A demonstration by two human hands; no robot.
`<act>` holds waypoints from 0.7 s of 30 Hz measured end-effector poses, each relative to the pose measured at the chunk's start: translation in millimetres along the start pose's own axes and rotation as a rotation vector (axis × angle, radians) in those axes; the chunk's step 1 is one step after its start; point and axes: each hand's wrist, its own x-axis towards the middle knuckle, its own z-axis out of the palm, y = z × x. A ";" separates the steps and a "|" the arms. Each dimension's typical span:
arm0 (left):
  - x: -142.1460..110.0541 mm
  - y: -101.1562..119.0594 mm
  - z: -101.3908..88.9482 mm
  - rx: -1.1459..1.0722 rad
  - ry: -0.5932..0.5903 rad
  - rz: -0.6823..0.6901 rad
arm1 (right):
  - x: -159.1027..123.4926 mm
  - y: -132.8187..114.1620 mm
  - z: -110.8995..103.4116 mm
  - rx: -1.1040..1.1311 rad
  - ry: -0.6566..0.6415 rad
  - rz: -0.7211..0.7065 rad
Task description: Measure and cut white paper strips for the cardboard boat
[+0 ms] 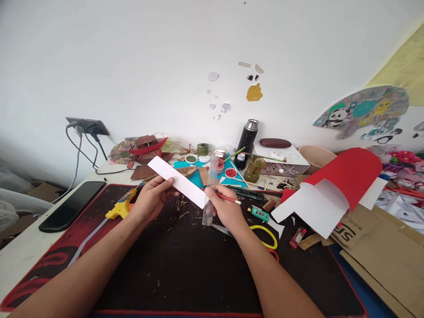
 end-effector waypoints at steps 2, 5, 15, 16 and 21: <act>0.4 -0.6 -0.4 0.014 -0.003 -0.002 | -0.6 0.3 0.2 -0.004 -0.012 0.002; 0.8 -0.8 -1.2 0.047 -0.003 0.002 | -1.9 -0.6 0.2 -0.005 -0.033 0.004; 4.2 -0.8 -9.1 0.280 -0.075 0.007 | -2.1 -2.4 -1.0 0.051 0.033 -0.034; 4.1 -0.2 -9.3 0.321 -0.111 -0.013 | -1.9 -1.8 -1.0 0.052 0.033 -0.035; 1.1 4.1 -8.6 0.520 -0.342 -0.170 | -1.3 -1.3 -1.0 0.069 0.015 -0.062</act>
